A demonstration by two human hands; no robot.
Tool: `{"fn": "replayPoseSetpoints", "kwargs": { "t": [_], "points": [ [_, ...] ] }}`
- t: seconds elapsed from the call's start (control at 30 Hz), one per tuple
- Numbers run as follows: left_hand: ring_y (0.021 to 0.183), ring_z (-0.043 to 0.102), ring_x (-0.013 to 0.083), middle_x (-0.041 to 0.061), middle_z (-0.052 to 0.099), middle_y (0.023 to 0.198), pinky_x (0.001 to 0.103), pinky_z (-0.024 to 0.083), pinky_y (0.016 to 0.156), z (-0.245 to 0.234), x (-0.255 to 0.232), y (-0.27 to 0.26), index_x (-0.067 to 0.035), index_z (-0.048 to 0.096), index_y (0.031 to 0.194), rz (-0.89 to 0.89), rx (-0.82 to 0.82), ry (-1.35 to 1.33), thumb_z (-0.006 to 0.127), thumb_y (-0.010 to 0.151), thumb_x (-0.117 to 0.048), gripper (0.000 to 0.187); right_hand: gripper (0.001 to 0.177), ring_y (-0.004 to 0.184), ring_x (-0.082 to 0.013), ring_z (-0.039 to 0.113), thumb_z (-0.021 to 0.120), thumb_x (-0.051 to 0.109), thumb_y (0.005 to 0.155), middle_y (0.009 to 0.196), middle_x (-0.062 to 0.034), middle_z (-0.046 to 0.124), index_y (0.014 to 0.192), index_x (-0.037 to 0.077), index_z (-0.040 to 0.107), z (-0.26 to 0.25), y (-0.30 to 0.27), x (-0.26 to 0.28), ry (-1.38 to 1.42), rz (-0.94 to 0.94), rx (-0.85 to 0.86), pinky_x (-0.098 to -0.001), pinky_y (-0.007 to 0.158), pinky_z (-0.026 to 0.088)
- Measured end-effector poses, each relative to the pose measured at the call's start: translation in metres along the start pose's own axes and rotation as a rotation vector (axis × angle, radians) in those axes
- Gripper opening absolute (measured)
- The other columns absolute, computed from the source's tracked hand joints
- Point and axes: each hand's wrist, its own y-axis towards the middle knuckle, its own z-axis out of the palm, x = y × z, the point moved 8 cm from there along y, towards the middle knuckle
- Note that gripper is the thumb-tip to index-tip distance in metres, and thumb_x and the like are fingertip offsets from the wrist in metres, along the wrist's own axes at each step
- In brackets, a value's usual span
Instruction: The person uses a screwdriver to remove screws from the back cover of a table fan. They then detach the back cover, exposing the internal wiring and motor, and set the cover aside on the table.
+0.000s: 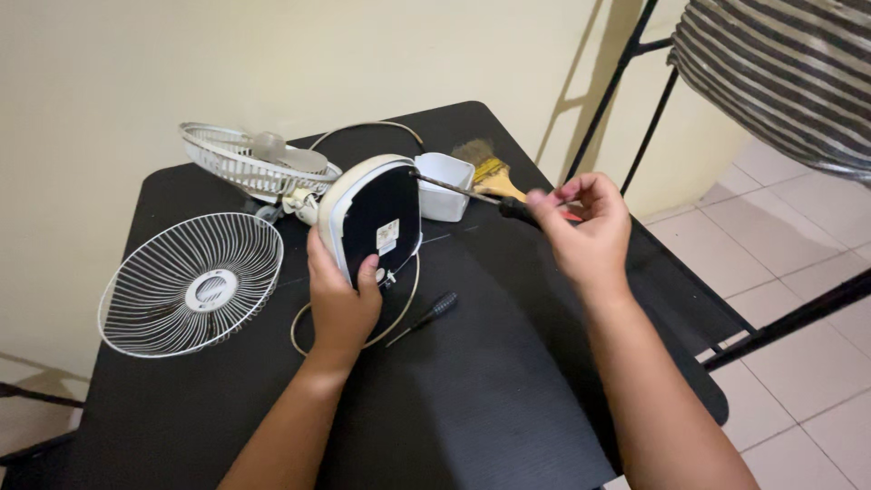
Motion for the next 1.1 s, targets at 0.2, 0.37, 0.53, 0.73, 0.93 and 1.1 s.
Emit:
{"fn": "replayPoseSetpoints", "kwargs": {
  "t": [0.2,0.37,0.53,0.73,0.93,1.1],
  "points": [
    [0.129,0.056,0.0490,0.034,0.051,0.141,0.049,0.045,0.109,-0.001,-0.003,0.002,0.007,0.030,0.153,-0.002,-0.001,0.042,0.073,0.090,-0.005,0.077,0.023,0.068,-0.0213,0.068,0.070,0.020,0.101,0.084,-0.0078,0.065,0.095,0.006,0.053,0.018,-0.017,-0.046,0.792,0.465,-0.198,-0.0355,0.066,0.060],
    [0.128,0.058,0.0466,0.033,0.052,0.140,0.048,0.047,0.106,-0.001,-0.001,0.003,0.007,0.031,0.152,-0.061,0.026,0.017,0.072,0.088,-0.003,0.076,0.022,0.071,-0.0200,0.069,0.071,0.022,0.098,0.087,-0.0085,0.068,0.104,0.005,0.058,0.027,-0.025,-0.050,0.806,0.471,-0.233,-0.0320,0.067,0.059],
    [0.129,0.057,0.0467,0.034,0.050,0.140,0.047,0.047,0.106,-0.001,-0.002,0.003,0.008,0.029,0.152,-0.063,0.028,0.041,0.072,0.089,-0.003,0.078,0.027,0.058,-0.0147,0.056,0.080,0.015,0.097,0.079,-0.0057,0.061,0.110,-0.001,0.064,0.019,-0.029,-0.041,0.564,0.372,-0.246,-0.0286,0.050,0.044],
    [0.127,0.057,0.0469,0.035,0.050,0.139,0.048,0.047,0.106,0.000,-0.004,0.004,0.010,0.028,0.151,-0.032,0.037,0.075,0.073,0.088,-0.003,0.079,0.026,0.061,-0.0129,0.065,0.079,0.010,0.089,0.080,-0.0040,0.067,0.105,0.000,0.060,0.017,-0.025,-0.031,0.577,0.357,-0.271,-0.0285,0.054,0.055],
    [0.126,0.058,0.0452,0.035,0.050,0.137,0.047,0.048,0.106,0.000,-0.007,0.005,0.011,0.027,0.151,-0.009,0.074,0.073,0.072,0.090,-0.002,0.076,0.026,0.054,-0.0092,0.054,0.060,0.029,0.106,0.068,0.0000,0.054,0.095,0.007,0.054,0.018,-0.021,-0.029,0.482,0.323,-0.166,-0.0254,0.047,0.044],
    [0.125,0.058,0.0454,0.035,0.050,0.136,0.047,0.048,0.104,0.000,-0.008,0.007,0.011,0.027,0.150,-0.019,0.073,0.089,0.071,0.089,-0.001,0.076,0.032,0.054,-0.0040,0.038,0.055,0.031,0.112,0.066,0.0036,0.046,0.092,0.006,0.058,0.014,-0.019,-0.034,0.358,0.308,-0.113,-0.0228,0.047,0.030]
  ]
}}
